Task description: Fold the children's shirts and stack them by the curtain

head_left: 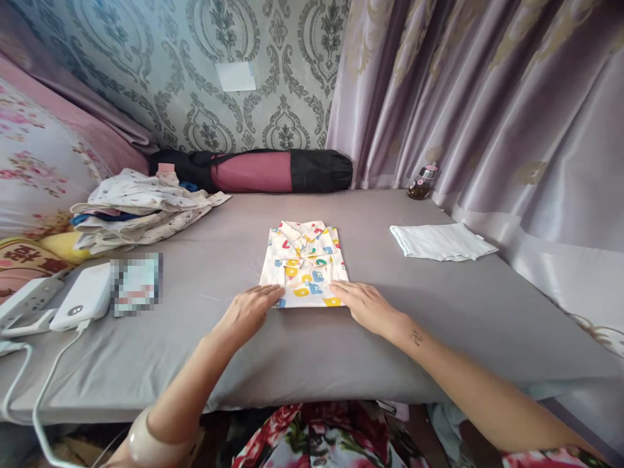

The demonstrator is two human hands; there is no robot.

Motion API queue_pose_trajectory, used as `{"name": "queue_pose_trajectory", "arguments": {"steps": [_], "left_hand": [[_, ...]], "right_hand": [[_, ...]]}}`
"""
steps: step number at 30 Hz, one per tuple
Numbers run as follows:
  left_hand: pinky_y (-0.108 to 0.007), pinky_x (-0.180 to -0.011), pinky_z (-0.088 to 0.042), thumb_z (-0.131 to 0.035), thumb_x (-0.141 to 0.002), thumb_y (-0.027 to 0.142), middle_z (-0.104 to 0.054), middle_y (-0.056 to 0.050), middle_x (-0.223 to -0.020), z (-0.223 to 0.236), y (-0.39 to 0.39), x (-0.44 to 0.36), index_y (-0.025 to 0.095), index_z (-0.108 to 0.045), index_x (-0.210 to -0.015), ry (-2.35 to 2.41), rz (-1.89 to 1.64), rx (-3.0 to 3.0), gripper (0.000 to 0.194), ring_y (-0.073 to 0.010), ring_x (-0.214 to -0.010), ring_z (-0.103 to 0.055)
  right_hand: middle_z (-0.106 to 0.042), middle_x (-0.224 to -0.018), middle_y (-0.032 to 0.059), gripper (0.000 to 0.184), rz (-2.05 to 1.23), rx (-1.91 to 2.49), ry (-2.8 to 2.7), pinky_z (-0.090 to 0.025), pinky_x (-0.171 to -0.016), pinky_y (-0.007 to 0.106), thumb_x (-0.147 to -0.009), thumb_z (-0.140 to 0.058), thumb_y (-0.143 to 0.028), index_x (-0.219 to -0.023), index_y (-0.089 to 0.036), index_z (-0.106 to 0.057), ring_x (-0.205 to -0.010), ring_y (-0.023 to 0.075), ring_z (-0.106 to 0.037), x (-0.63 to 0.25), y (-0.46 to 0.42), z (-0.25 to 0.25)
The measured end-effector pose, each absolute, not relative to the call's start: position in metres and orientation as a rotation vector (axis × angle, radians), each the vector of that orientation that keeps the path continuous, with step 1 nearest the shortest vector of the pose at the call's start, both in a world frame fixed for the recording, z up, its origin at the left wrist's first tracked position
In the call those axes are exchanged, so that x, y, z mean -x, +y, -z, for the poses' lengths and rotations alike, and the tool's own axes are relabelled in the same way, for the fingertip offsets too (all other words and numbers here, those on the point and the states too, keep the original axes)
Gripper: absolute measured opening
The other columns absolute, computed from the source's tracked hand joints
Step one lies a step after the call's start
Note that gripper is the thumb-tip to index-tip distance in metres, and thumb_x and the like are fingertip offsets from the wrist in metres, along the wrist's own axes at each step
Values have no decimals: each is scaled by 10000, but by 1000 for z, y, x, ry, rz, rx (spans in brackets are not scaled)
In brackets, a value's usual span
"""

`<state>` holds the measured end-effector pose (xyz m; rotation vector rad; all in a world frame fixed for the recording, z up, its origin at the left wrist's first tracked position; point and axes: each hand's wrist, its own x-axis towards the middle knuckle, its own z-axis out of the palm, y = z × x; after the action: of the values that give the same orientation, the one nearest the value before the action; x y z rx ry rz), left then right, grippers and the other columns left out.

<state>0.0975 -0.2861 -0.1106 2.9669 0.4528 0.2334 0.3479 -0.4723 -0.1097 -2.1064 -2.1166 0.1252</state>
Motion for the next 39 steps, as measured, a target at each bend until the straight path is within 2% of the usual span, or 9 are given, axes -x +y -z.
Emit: {"name": "queue_pose_trajectory", "arguments": {"steps": [4,8,11,14,18,21,29,34,39], "left_hand": [[-313,-923,-529,-400,-766,16,-675,-61,-1281,100,-287,-94,249,-627,-1276,538,-151,-2907,605,-212,-1134,-659],[-283,-732,-508,-437,-879,231,-753,-38,-1057,90,-269,-108,276,-690,-1161,872,-127,-2678,382,-232,-929,-706],[-257,-627,-448,-470,-887,445,-714,-5,-767,87,-253,-124,255,-720,-1035,1094,-263,-2415,347,-199,-711,-661],[-242,-585,-407,-490,-849,491,-650,7,-679,92,-237,-142,201,-709,-936,1164,-419,-2239,373,-176,-658,-603],[-238,-565,-376,-477,-843,423,-615,5,-660,105,-216,-169,195,-649,-808,1248,-476,-2151,287,-170,-662,-574],[-251,-579,-372,-449,-877,371,-614,-15,-673,110,-204,-189,211,-587,-749,1360,-466,-2174,248,-179,-678,-581],[-295,-640,-383,-323,-984,368,-705,-92,-988,106,-189,-222,246,-555,-924,1511,-421,-2260,268,-255,-924,-651],[-299,-657,-403,-273,-1010,371,-693,-97,-1058,104,-184,-234,249,-548,-997,1516,-381,-2323,301,-248,-939,-652],[-315,-679,-428,-238,-1017,374,-684,-112,-1102,113,-178,-243,237,-545,-1047,1545,-334,-2355,337,-254,-934,-662]], "right_hand": [[-603,-1382,40,659,-207,2113,-2073,-471,-983,320,-809,-373,46,-1345,-270,-590,-1229,190,-592,-350,-476,99],[-742,-1067,13,455,-365,2169,-1960,-455,-771,245,-864,-428,-60,-1148,-303,-689,-946,192,-686,-365,-459,78],[-710,-784,5,261,-442,2242,-1808,-369,-621,229,-934,-440,-217,-945,-265,-696,-713,174,-639,-380,-441,65],[-630,-662,-12,276,-444,2267,-1624,-301,-556,228,-946,-439,-353,-816,-226,-646,-612,149,-543,-397,-421,67],[-629,-698,-2,285,-403,2267,-1450,-299,-554,215,-908,-478,-393,-768,-188,-618,-653,140,-532,-417,-391,89],[-668,-768,21,276,-361,2326,-1338,-321,-568,215,-903,-490,-386,-809,-172,-637,-699,151,-569,-427,-368,104],[-716,-1076,117,326,-314,2503,-1171,-409,-673,250,-966,-386,-297,-1064,-170,-670,-955,221,-657,-436,-325,104],[-699,-1167,138,327,-348,2581,-1148,-448,-758,273,-978,-400,-277,-1149,-181,-661,-1061,244,-657,-438,-312,97],[-696,-1170,153,341,-302,2614,-1096,-471,-807,289,-969,-486,-372,-1208,-174,-628,-1067,241,-663,-436,-305,101]]}}
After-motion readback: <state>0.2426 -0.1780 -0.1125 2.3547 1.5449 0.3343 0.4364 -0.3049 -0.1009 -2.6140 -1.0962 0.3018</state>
